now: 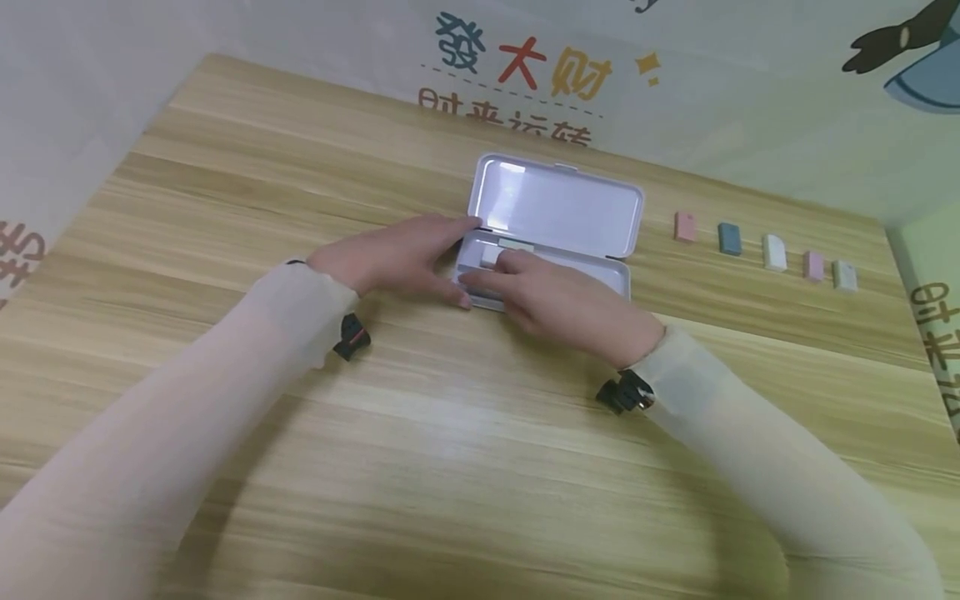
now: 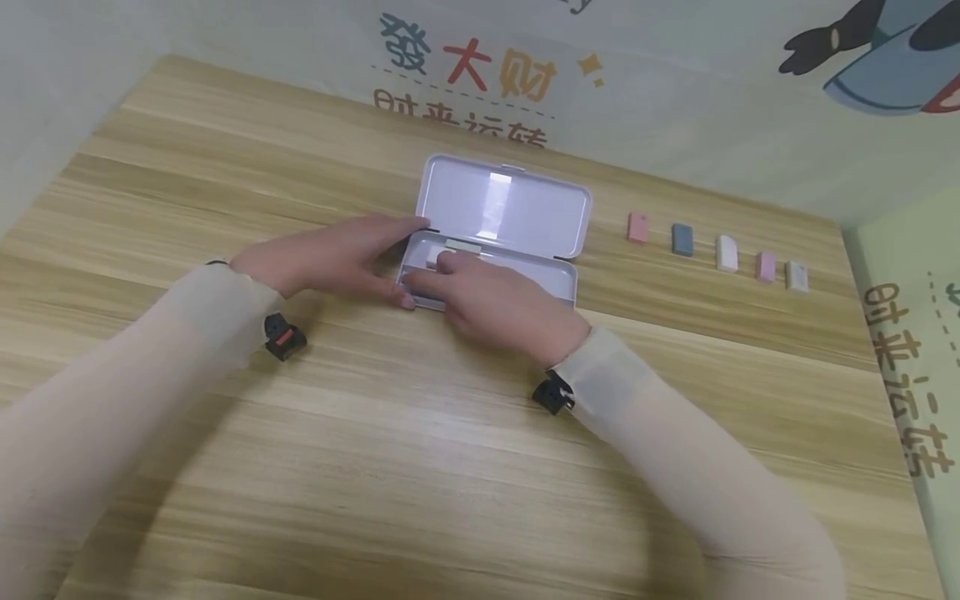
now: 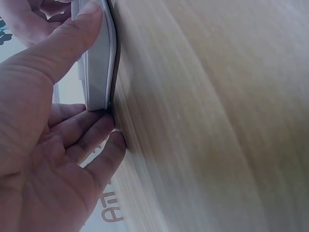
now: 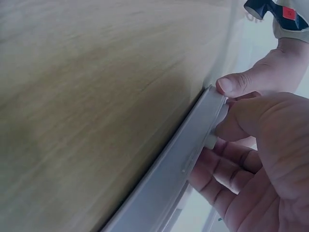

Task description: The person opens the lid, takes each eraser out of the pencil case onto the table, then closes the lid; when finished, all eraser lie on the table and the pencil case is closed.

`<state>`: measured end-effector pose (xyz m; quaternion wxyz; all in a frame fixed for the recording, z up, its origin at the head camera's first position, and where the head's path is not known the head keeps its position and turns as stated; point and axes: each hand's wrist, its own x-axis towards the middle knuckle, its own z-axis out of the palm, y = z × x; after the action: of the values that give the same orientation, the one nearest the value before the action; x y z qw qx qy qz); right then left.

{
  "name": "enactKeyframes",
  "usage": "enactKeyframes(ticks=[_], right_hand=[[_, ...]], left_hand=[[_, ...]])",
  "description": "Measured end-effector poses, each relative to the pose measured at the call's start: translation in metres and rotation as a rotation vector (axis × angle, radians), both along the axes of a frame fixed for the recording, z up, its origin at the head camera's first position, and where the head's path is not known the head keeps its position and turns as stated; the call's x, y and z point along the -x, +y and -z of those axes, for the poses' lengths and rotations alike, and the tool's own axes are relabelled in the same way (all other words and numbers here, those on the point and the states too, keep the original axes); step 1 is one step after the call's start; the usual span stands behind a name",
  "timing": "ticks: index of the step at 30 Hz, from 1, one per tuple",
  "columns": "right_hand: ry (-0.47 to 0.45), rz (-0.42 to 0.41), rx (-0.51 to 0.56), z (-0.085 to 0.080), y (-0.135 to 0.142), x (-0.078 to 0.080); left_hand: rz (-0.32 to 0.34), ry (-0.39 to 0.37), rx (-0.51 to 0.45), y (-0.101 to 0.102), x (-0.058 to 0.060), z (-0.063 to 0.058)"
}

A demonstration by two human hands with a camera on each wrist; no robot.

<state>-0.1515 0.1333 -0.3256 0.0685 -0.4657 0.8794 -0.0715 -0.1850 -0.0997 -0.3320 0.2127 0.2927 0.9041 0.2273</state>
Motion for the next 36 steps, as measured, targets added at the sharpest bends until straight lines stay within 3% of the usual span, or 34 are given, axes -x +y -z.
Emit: enactKeyframes(ticks=[6,15,20,27,36], right_hand=[[0.01,0.003,-0.043,0.0,-0.004,0.0],[-0.132,0.046,0.018,-0.001,-0.001,0.004],[-0.154,0.067,0.058,-0.004,0.003,0.004],[-0.159,0.104,0.162,-0.003,0.018,0.005],[-0.254,0.228,0.336,-0.005,0.057,0.006]], left_hand=[[0.006,0.005,-0.023,0.0,-0.001,-0.002],[-0.009,-0.013,0.017,0.0,0.001,0.0],[-0.002,0.004,0.01,0.0,0.001,0.0],[-0.002,-0.001,-0.002,0.003,0.002,0.002],[-0.014,-0.006,0.016,0.002,0.002,0.001]])
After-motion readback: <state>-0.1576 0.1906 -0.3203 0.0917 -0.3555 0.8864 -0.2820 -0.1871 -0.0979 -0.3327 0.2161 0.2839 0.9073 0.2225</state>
